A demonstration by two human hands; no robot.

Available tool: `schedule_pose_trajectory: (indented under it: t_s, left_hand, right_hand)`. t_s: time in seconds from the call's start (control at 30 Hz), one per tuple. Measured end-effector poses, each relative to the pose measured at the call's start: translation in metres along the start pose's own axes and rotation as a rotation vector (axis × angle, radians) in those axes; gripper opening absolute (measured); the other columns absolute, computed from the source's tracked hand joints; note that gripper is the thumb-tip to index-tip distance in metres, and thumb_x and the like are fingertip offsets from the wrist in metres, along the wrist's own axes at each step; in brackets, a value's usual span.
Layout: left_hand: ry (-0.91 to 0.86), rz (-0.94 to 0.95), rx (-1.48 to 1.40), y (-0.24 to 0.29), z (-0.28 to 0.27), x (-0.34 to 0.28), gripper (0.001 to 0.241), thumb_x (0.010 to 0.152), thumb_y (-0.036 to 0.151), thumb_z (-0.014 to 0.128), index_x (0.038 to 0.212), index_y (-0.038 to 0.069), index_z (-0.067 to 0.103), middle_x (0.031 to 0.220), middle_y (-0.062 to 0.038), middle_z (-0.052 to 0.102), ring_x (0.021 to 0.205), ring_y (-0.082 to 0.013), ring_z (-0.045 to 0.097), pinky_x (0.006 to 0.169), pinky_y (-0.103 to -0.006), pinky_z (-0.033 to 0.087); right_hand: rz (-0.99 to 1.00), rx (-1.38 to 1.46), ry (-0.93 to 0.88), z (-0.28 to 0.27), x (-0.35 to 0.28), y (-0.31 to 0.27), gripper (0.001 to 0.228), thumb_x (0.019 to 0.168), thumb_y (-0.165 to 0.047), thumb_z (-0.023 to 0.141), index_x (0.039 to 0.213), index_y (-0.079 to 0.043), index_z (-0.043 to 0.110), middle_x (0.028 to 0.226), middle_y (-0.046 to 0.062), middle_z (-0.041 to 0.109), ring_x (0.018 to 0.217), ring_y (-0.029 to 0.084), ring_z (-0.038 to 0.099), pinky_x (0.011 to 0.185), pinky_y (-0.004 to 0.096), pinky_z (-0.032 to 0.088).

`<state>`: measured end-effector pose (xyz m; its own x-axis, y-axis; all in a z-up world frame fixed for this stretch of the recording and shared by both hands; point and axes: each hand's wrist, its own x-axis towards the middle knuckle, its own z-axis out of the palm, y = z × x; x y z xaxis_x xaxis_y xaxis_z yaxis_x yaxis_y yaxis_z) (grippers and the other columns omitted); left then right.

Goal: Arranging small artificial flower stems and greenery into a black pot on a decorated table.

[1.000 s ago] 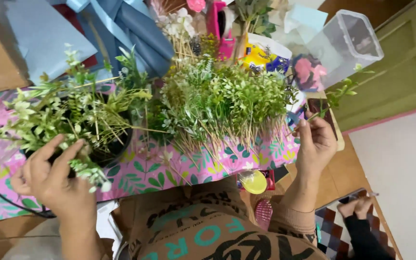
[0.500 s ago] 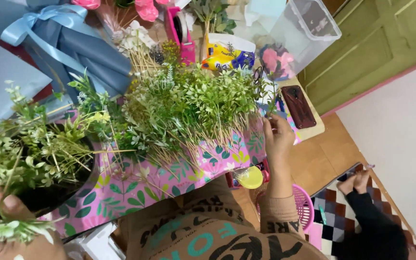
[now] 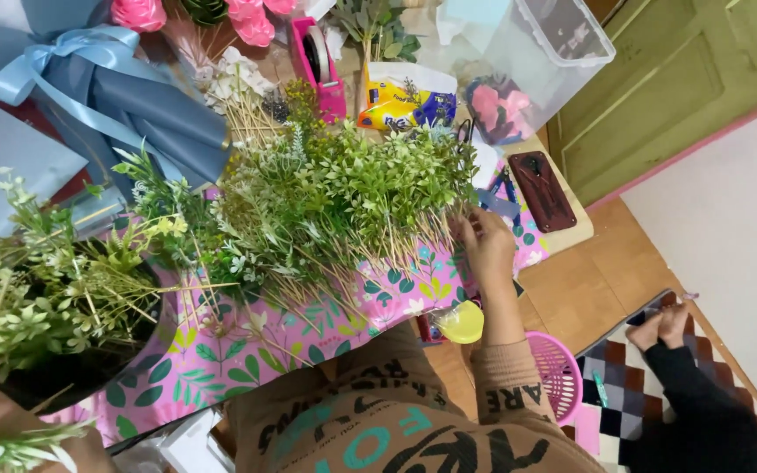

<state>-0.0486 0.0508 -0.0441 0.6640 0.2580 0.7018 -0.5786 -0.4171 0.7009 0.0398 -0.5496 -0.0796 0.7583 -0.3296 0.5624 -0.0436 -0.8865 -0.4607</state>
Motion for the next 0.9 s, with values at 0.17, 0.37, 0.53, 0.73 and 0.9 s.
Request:
schedule_pose_trajectory:
  t_s: [0.17,0.37,0.53,0.73,0.9]
  left_hand:
    - [0.117,-0.039,0.018,0.003,0.031,0.053,0.023,0.112,0.016,0.070,0.118,-0.006,0.070,0.113,-0.022,0.069,0.110,-0.0312,0.066,0.108,-0.0397,0.047]
    - [0.356,-0.146,-0.095,0.066,0.061,0.086,0.015,0.100,0.010,0.072,0.104,-0.004,0.073,0.085,-0.017,0.071,0.081,-0.0237,0.069,0.084,-0.0350,0.055]
    - [0.288,-0.336,-0.264,0.081,0.069,0.085,0.014,0.095,0.007,0.072,0.107,0.000,0.074,0.092,-0.015,0.077,0.076,-0.0165,0.070,0.078,-0.0320,0.057]
    - [0.193,-0.387,-0.372,0.080,0.079,0.084,0.014,0.092,0.009,0.077,0.105,0.004,0.078,0.086,-0.009,0.079,0.075,-0.0135,0.075,0.073,-0.0271,0.059]
    - [0.110,-0.409,-0.390,0.101,0.072,0.095,0.011,0.093,0.006,0.074,0.103,0.007,0.079,0.061,-0.007,0.070,0.059,-0.0092,0.064,0.061,-0.0231,0.050]
  right_hand:
    - [-0.090,0.056,0.004,-0.026,0.006,-0.007,0.049,0.089,-0.011,0.083,0.128,0.013,0.065,0.111,0.038,0.068,0.095,0.055,0.067,0.084,0.058,0.054]
    - [-0.509,0.245,0.150,-0.017,0.018,-0.007,0.065,0.087,-0.008,0.091,0.138,0.016,0.060,0.132,0.039,0.058,0.126,0.057,0.053,0.111,0.059,0.040]
    - [-0.562,0.718,0.101,-0.003,0.035,-0.122,0.030,0.103,0.005,0.073,0.126,0.020,0.060,0.127,0.038,0.056,0.125,0.053,0.057,0.112,0.055,0.044]
    - [-0.617,0.952,-0.242,0.010,0.002,-0.279,0.018,0.094,0.005,0.069,0.112,0.008,0.072,0.109,0.026,0.071,0.107,0.041,0.069,0.095,0.048,0.053]
    - [-0.733,0.962,-0.428,0.009,-0.016,-0.355,0.034,0.096,-0.005,0.068,0.129,0.002,0.070,0.109,0.021,0.076,0.099,0.036,0.073,0.083,0.043,0.058]
